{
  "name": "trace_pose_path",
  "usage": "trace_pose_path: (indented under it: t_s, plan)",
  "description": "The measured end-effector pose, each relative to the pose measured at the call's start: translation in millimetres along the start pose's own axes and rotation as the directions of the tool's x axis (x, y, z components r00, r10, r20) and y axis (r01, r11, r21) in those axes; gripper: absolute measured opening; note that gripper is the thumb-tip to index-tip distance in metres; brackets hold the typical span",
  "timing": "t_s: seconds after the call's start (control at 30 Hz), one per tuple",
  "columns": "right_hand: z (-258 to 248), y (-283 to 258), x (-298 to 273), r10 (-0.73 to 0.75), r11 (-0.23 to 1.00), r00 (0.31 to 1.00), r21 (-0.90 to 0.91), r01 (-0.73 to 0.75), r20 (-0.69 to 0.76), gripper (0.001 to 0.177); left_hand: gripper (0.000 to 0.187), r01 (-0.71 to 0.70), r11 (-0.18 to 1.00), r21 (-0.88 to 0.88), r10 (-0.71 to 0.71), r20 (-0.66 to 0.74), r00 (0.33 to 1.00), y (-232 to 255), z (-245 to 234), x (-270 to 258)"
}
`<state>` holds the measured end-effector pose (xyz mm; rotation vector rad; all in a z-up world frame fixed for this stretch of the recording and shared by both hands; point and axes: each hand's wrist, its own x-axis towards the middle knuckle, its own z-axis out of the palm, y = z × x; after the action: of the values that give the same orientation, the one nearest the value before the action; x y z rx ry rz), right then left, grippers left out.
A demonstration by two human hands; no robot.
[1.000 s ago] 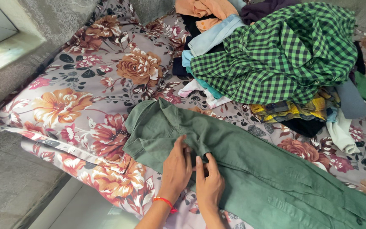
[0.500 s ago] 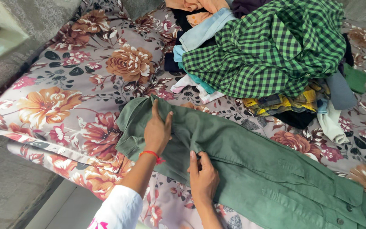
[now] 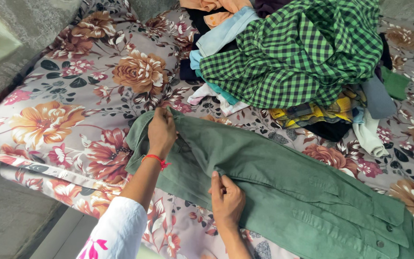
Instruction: The person folds a green button-down shirt on a floral-patterned bed, smoothing the fabric with their hands and bringing the sleeves and sides together to form a rectangle.
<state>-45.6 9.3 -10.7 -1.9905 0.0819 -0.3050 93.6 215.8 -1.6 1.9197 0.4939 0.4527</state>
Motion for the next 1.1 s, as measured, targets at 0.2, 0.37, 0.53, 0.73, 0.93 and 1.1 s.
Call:
trace_pose_path:
  t_s: [0.2, 0.37, 0.53, 0.73, 0.93, 1.1]
  plan:
    - [0.7, 0.6, -0.8, -0.145, 0.989, 0.988, -0.043, 0.142, -0.062, 0.040, 0.069, 0.155, 0.979, 0.131, -0.165, 0.065, 0.984, 5.3, 3.5, -9.1]
    - [1.0, -2.2, -3.1, -0.225, 0.973, 0.971, -0.068, 0.221, -0.073, 0.033, 0.064, -0.006, 0.971, 0.240, 0.023, -0.066, 0.998, -12.2, 11.6, -8.4]
    - [1.8, -5.2, -4.6, -0.088, 0.996, 0.993, 0.011, 0.089, -0.082, 0.018, 0.065, -0.114, 0.958, 0.262, 0.145, -0.102, 0.984, -9.1, 15.2, -17.6]
    - [-5.6, 1.9, -16.0, -0.150, 0.989, 0.987, 0.007, 0.151, -0.055, 0.029, 0.072, -0.348, 0.840, 0.416, 0.420, -0.091, 0.903, 43.5, 14.6, -67.1]
    - [-63.3, 31.8, -19.5, -0.263, 0.962, 0.953, -0.118, 0.247, -0.152, 0.027, 0.048, -0.742, 0.613, 0.271, 0.688, 0.279, 0.670, 66.0, -2.7, -163.4]
    - [-126.5, 48.8, 8.7, -0.435, 0.820, 0.896, -0.450, 0.355, -0.086, 0.027, 0.045, -0.824, 0.561, 0.078, 0.700, 0.488, 0.522, 48.6, -6.2, -171.4]
